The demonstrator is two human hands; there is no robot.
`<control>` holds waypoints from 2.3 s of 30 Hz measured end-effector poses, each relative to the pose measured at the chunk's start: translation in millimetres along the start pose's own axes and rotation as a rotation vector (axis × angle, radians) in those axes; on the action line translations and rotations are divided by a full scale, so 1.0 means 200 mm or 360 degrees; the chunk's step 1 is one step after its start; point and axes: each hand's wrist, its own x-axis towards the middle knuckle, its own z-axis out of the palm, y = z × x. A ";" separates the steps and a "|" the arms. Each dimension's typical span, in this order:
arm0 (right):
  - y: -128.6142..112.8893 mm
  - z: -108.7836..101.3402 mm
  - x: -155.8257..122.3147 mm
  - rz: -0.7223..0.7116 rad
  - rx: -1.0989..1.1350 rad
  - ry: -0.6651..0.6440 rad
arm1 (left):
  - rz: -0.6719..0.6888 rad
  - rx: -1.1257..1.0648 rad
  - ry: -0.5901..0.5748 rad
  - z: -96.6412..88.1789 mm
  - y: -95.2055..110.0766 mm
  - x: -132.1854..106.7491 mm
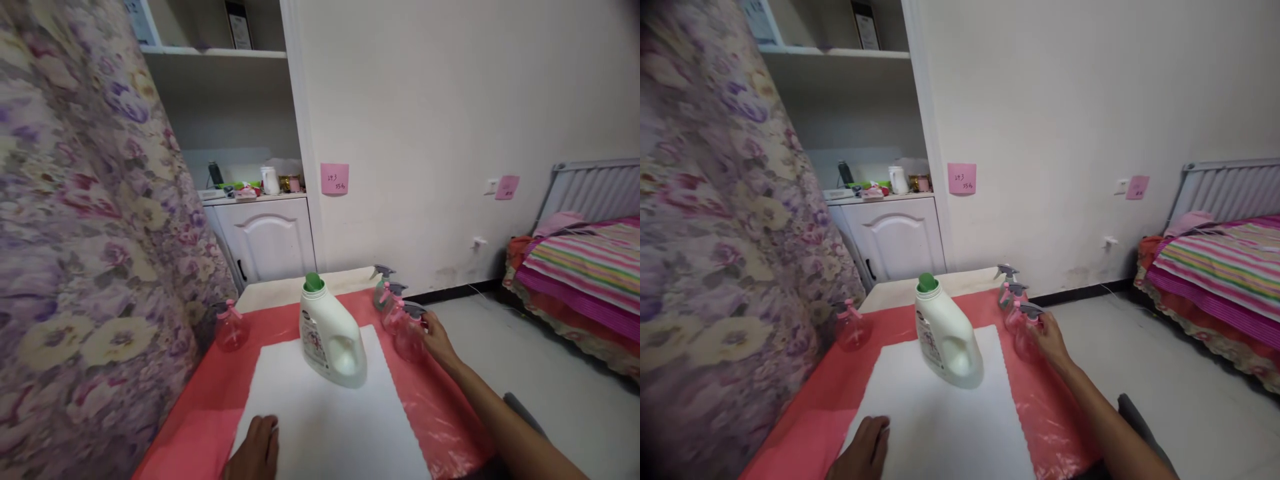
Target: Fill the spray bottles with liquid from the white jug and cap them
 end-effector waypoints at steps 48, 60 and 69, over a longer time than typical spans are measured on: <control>0.02 -0.04 -0.02 0.0118 0.0105 -0.0253 | 0.0086 0.0128 0.0154 0.02 0.01 -0.02; -0.16 -0.07 -0.38 0.0048 -0.0141 -0.0216 | 0.0039 0.0096 0.0085 0.00 0.04 -0.04; -0.39 0.44 -0.98 -0.0571 -0.0504 -0.0941 | -0.0027 -0.0048 0.0094 0.00 0.04 -0.06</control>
